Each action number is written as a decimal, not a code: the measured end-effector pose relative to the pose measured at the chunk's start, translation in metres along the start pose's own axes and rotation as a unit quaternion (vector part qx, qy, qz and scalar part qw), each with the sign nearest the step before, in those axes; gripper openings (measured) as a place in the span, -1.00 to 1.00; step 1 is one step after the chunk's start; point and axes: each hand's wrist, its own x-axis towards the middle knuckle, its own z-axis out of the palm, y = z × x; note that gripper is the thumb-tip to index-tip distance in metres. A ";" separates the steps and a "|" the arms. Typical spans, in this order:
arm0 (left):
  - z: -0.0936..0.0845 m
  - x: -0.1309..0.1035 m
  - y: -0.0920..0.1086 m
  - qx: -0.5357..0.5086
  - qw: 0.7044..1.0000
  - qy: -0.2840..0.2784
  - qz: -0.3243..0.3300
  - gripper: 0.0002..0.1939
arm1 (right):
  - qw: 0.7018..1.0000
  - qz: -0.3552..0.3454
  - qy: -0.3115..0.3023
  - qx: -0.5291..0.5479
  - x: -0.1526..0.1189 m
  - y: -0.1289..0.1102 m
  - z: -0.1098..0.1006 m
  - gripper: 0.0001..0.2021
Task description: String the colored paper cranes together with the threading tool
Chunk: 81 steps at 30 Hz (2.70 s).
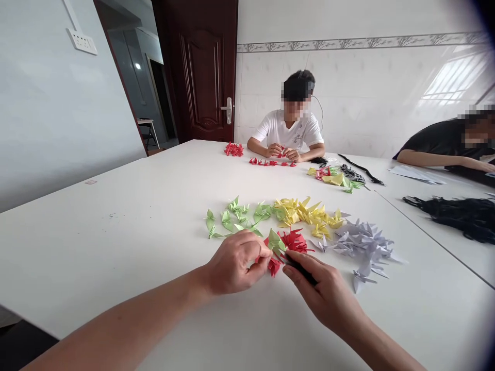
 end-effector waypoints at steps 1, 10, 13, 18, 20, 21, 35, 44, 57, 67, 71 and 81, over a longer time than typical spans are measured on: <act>0.000 0.000 0.000 -0.004 1.000 0.001 0.000 -0.87 | 1.000 0.001 -0.003 0.000 0.000 0.000 0.001 -0.73; -0.002 -0.002 -0.001 -0.024 1.000 -0.007 -0.003 -0.89 | 0.999 0.028 -0.009 0.033 0.000 -0.004 0.001 -0.71; -0.003 -0.001 -0.004 -0.022 1.000 0.007 -0.002 -0.89 | 0.999 0.027 -0.008 0.033 0.000 -0.004 0.002 -0.71; -0.006 0.002 -0.014 -0.004 0.998 0.066 0.011 -0.89 | 1.000 -0.023 -0.008 0.007 -0.002 0.003 0.005 -0.72; -0.008 0.002 -0.019 0.002 0.996 0.090 0.010 -0.89 | 0.999 -0.044 -0.017 -0.008 -0.002 0.007 0.006 -0.74; -0.008 0.001 -0.021 0.005 0.995 0.099 0.007 -0.89 | 0.998 -0.051 -0.021 -0.014 -0.002 0.007 0.007 -0.74; -0.010 -0.003 -0.027 0.020 0.991 0.132 -0.012 -0.81 | 0.989 -0.050 0.087 -0.113 0.003 0.027 -0.010 -0.70; -0.012 -0.002 -0.031 -0.001 0.989 0.146 -0.007 -0.74 | 0.970 0.044 0.176 -0.163 0.009 0.037 -0.029 -0.65; -0.010 -0.004 -0.036 -0.013 0.991 0.132 -0.022 -0.71 | 0.960 0.042 0.179 -0.212 0.008 0.032 -0.036 -0.61; -0.010 -0.004 -0.027 -0.036 0.992 0.116 -0.024 -0.76 | 0.965 -0.031 0.138 -0.220 0.006 0.042 -0.021 -0.62; -0.011 -0.004 -0.024 -0.048 0.992 0.111 -0.028 -0.78 | 0.964 -0.035 0.138 -0.225 0.007 0.046 -0.023 -0.64; -0.011 -0.003 -0.025 -0.069 0.992 0.107 -0.016 -0.76 | 0.973 -0.015 0.124 -0.193 0.006 0.041 -0.020 -0.67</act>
